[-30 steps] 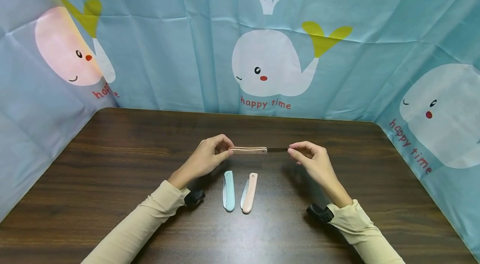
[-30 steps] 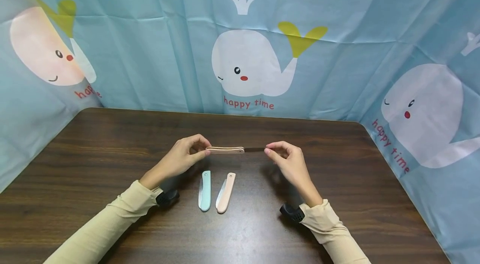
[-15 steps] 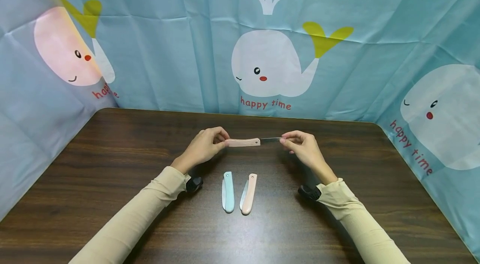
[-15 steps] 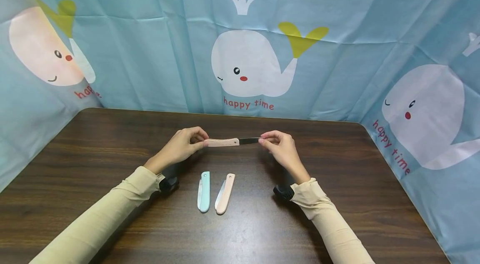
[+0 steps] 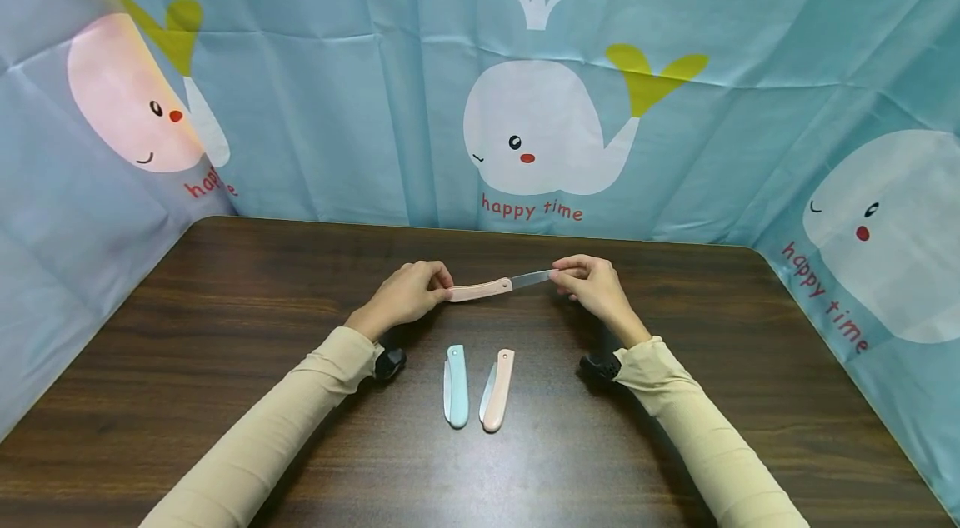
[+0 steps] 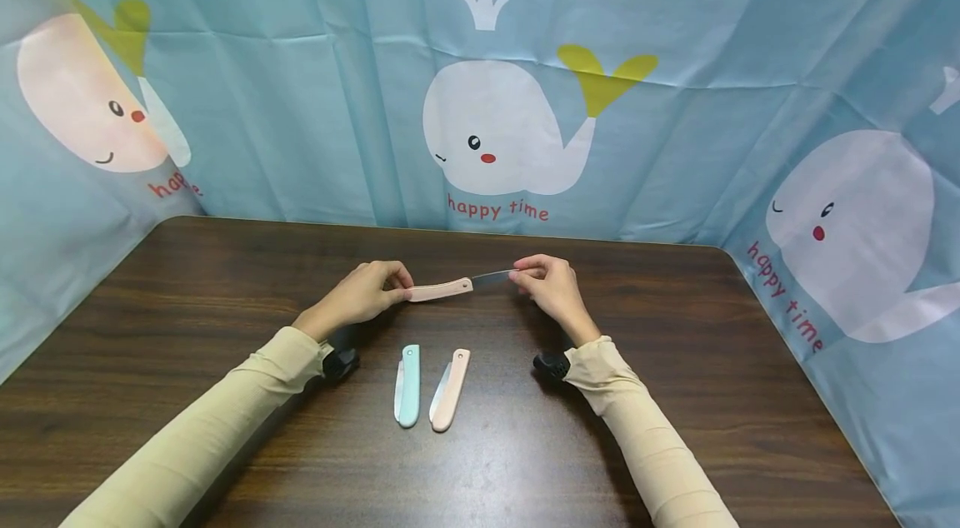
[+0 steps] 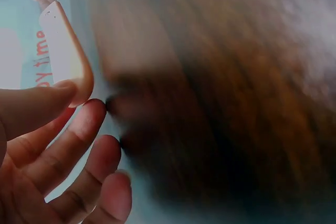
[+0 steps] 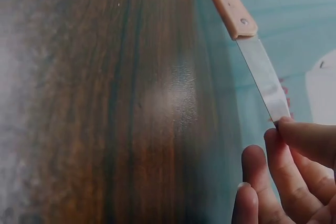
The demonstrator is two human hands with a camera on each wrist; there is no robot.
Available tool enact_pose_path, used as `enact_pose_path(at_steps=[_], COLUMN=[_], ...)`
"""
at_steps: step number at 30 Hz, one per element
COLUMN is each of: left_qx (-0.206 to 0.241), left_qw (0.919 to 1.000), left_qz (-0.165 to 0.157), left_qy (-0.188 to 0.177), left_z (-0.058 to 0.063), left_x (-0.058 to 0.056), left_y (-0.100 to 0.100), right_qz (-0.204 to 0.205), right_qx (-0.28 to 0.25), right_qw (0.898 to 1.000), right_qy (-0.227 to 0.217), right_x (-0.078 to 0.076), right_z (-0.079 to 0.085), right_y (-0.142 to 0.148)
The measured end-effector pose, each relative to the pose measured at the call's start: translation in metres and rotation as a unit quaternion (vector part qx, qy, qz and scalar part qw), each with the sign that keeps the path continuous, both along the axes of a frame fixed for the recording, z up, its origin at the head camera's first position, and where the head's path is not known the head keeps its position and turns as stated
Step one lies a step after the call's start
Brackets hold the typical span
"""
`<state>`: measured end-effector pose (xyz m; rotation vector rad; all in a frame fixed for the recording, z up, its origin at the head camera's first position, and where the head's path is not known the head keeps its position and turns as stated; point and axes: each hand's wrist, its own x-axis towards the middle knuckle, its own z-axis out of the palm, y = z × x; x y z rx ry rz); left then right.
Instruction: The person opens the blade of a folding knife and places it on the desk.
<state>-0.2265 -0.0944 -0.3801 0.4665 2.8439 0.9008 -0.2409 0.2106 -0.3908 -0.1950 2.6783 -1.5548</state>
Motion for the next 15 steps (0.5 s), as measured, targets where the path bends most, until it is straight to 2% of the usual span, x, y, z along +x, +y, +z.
enact_pose_path(at_steps=[9, 15], left_qx=[-0.018, -0.033], left_qw=[0.9996, 0.999], left_qz=[0.006, 0.013], left_qy=[-0.02, -0.025], left_z=[-0.001, -0.002], left_x=[-0.001, -0.002], left_y=[-0.002, -0.002], right_qz=[0.001, 0.028], right_qx=[0.01, 0.026], right_qw=[1.0, 0.999], right_qy=[-0.007, -0.023], right_x=[-0.007, -0.011], right_z=[-0.002, -0.002], right_y=[-0.004, -0.001])
